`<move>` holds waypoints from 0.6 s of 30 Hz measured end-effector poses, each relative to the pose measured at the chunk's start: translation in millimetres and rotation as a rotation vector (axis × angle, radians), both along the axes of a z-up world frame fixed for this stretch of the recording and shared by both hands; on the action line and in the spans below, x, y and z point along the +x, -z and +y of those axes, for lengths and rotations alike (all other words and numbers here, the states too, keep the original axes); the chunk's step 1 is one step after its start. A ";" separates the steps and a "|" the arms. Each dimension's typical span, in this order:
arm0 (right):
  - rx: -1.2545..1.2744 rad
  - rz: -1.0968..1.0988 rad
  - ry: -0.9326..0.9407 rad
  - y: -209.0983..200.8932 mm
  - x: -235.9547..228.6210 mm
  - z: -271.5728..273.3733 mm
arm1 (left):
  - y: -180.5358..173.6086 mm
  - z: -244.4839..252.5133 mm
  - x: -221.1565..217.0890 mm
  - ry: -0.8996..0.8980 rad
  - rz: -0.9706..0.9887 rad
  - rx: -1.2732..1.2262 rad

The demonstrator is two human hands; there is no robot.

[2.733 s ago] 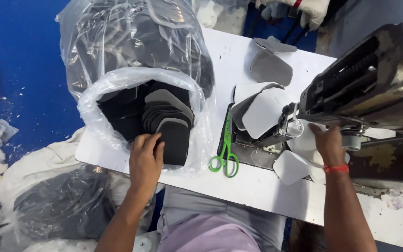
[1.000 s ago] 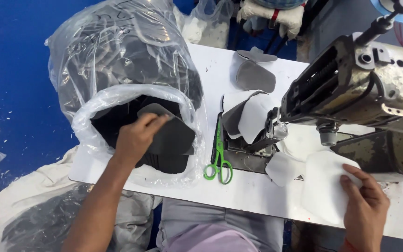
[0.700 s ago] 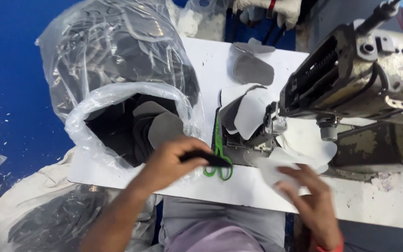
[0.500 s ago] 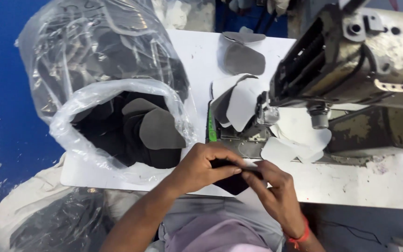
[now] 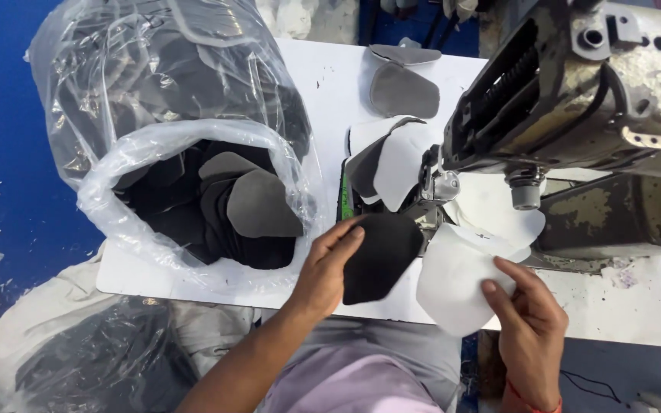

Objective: Aligning shoe upper components together at a workstation.

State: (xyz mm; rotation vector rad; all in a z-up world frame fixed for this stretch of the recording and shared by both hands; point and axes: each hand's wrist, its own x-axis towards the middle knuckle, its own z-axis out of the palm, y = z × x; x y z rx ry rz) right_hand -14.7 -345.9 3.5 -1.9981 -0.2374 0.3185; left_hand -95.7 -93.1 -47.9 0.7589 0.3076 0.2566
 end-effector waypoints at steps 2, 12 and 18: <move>0.255 -0.079 0.097 7.5 -7.5 -8.0 | 5.2 -11.6 4.0 0.072 0.001 -0.112; 0.232 -0.122 0.000 -16.6 -21.3 34.5 | -33.0 -32.4 3.4 0.271 -0.071 -0.174; 0.220 -0.166 0.001 -21.3 -21.8 36.8 | -39.1 -33.7 -1.6 0.304 -0.074 -0.048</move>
